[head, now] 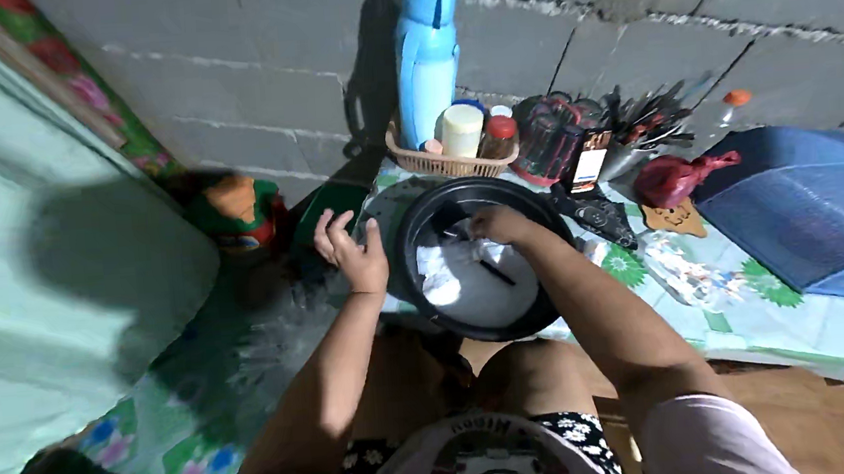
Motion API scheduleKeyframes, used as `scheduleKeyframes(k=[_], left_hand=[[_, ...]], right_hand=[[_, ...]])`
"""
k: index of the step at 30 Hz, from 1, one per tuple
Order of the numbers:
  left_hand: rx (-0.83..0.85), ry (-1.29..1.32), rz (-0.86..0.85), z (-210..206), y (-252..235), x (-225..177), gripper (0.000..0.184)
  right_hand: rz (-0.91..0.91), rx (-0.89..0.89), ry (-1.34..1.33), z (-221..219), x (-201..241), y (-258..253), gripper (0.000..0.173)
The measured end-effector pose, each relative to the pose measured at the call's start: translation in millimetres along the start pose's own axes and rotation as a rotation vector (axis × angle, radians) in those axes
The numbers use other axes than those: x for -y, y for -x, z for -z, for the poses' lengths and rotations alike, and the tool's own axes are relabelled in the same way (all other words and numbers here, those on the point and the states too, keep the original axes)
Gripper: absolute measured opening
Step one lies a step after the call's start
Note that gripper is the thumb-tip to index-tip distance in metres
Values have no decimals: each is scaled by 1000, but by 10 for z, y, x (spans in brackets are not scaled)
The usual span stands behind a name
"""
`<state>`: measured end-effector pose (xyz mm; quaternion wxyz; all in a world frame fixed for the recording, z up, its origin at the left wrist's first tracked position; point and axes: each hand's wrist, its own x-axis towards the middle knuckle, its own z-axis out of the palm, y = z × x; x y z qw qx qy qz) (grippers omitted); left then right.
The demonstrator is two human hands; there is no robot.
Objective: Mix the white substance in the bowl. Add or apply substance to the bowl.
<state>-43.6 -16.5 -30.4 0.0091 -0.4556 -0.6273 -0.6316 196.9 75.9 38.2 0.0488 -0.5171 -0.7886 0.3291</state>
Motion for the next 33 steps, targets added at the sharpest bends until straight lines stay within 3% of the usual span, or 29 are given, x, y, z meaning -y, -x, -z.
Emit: scheduleKeyframes(k=[1, 2, 3, 5, 6, 7, 9, 12, 15, 20, 29, 33], left_hand=[[49, 85, -112, -24, -54, -251, 30], [183, 130, -155, -63, -89, -502, 26], [400, 95, -107, -129, -114, -737, 33], [928, -62, 187, -391, -169, -1074, 58], [1093, -72, 372, -574, -156, -1136, 70], [1152, -46, 536, -751, -119, -1129, 78], [1098, 55, 760, -1016, -39, -1009, 78], [977, 277, 894, -1170, 34, -867, 54], [957, 349, 898, -1169, -63, -751, 41], [880, 400, 884, -1173, -139, -683, 39], [730, 428, 696, -1167, -182, -619, 38], [703, 442, 700, -1154, -184, -668, 36]], right_hand=[[-59, -22, -166, 17, 40, 62, 30], [-121, -68, -367, 9, 45, 91, 30], [-158, -132, -596, -28, -29, 56, 30], [-209, -174, -934, -31, -127, 7, 29], [-215, -176, -974, -10, -164, -11, 30], [-215, -186, -964, 5, -187, -27, 30], [-214, -172, -895, -8, -233, -54, 31], [-189, -106, -760, -66, -260, -43, 32], [-129, -29, -659, -55, -233, -43, 31], [-120, -9, -442, 8, -80, 19, 35], [-31, 34, -72, -61, -302, -106, 28], [-37, 58, -1, -49, -277, -80, 28]])
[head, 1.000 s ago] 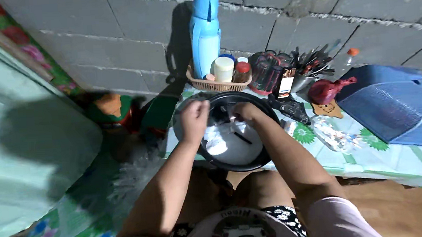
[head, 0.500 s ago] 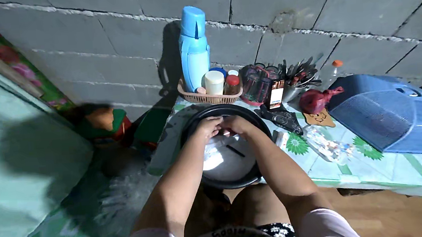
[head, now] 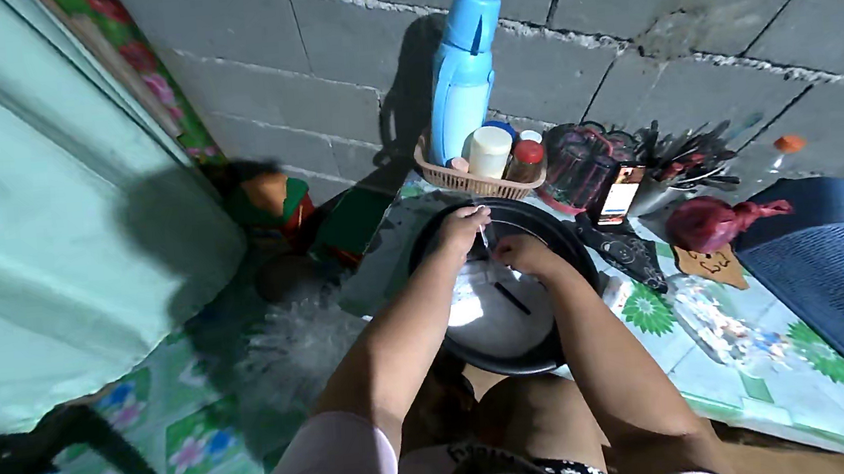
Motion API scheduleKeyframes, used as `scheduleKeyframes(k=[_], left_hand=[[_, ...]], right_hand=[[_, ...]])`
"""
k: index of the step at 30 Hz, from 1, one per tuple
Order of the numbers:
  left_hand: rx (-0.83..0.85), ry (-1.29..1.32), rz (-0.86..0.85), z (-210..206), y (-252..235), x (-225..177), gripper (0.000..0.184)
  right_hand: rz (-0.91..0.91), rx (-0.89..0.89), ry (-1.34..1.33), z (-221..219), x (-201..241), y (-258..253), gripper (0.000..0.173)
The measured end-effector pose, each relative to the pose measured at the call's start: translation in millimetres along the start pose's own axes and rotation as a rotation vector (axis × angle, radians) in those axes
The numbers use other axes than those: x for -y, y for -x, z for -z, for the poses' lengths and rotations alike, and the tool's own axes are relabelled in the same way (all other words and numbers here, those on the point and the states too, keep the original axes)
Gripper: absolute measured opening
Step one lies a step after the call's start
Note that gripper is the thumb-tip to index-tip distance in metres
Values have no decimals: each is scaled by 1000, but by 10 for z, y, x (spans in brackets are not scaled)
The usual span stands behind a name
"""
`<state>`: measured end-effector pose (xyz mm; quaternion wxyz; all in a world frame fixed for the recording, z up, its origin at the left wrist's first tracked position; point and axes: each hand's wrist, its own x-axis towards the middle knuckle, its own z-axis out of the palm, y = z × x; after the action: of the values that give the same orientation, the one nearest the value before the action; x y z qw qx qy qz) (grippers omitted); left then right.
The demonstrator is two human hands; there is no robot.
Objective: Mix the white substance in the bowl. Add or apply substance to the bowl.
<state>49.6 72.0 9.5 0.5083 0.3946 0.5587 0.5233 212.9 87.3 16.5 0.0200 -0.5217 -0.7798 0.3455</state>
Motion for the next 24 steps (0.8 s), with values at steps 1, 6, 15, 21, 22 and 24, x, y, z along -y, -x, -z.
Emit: scheduleKeyframes(k=[1, 6, 15, 21, 22, 24], left_hand=[[4, 2, 2, 1, 4, -5, 35], [-5, 8, -22, -8, 24, -30, 29], [-36, 39, -143, 13, 34, -9, 30], [-17, 42, -180, 4, 48, -23, 28], [-3, 41, -192, 5, 58, -32, 29], [19, 61, -212, 2, 72, -43, 29]], right_hand=[[-4, 4, 9, 2, 12, 12, 28], [-3, 12, 63, 2, 15, 19, 27], [-6, 86, 132, -45, -2, -19, 30], [-8, 58, 156, -49, 15, 0, 31], [-22, 29, 145, -56, 1, -7, 31], [-59, -13, 125, -60, -18, -15, 31]])
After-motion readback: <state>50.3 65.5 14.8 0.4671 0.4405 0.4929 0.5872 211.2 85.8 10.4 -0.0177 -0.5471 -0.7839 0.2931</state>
